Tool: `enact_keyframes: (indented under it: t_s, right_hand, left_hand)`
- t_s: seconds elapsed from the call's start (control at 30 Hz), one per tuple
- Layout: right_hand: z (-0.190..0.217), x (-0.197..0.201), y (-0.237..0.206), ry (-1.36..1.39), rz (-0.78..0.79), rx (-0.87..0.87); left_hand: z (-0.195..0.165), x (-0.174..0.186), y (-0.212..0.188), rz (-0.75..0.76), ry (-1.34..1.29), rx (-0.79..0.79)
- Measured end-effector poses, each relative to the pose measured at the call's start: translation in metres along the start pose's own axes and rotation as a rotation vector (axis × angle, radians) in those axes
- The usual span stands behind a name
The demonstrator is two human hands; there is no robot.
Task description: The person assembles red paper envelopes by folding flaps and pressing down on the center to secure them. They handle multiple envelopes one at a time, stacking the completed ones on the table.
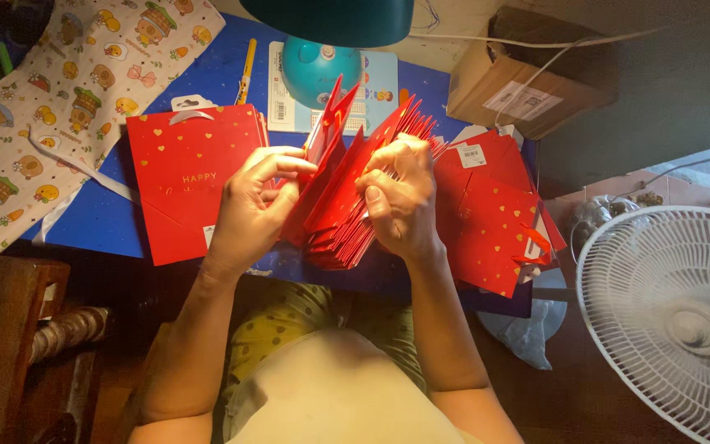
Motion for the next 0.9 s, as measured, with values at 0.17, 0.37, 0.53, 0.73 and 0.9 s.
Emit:
enact_keyframes:
  t_s: [0.17,0.37,0.53,0.73,0.9]
  right_hand:
    - [0.0,-0.001,0.004,0.014,0.024,0.024]
    - [-0.001,-0.001,0.005,0.045,0.032,0.018]
    - [-0.003,-0.006,0.002,0.017,-0.036,0.001]
    - [-0.002,-0.006,0.002,0.004,-0.041,0.027]
    - [-0.003,-0.004,0.004,-0.002,0.0,0.06]
  left_hand:
    - [-0.01,0.002,0.006,0.039,0.091,-0.006]
    - [-0.018,-0.004,0.005,0.074,0.267,-0.11]
    - [-0.022,-0.011,-0.004,0.067,0.26,-0.191]
    - [-0.021,-0.024,-0.036,0.113,0.02,0.12]
    - [-0.008,-0.027,-0.054,0.125,-0.146,0.026]
Point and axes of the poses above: each hand's wrist, its own y-axis towards the middle knuckle, its own x-axis out of the back of the hand, z = x × y, the point moved 2 cm from there along y, towards the middle knuckle, and after that the axes turned 13 degrees about -z, right-handed, at the moved point
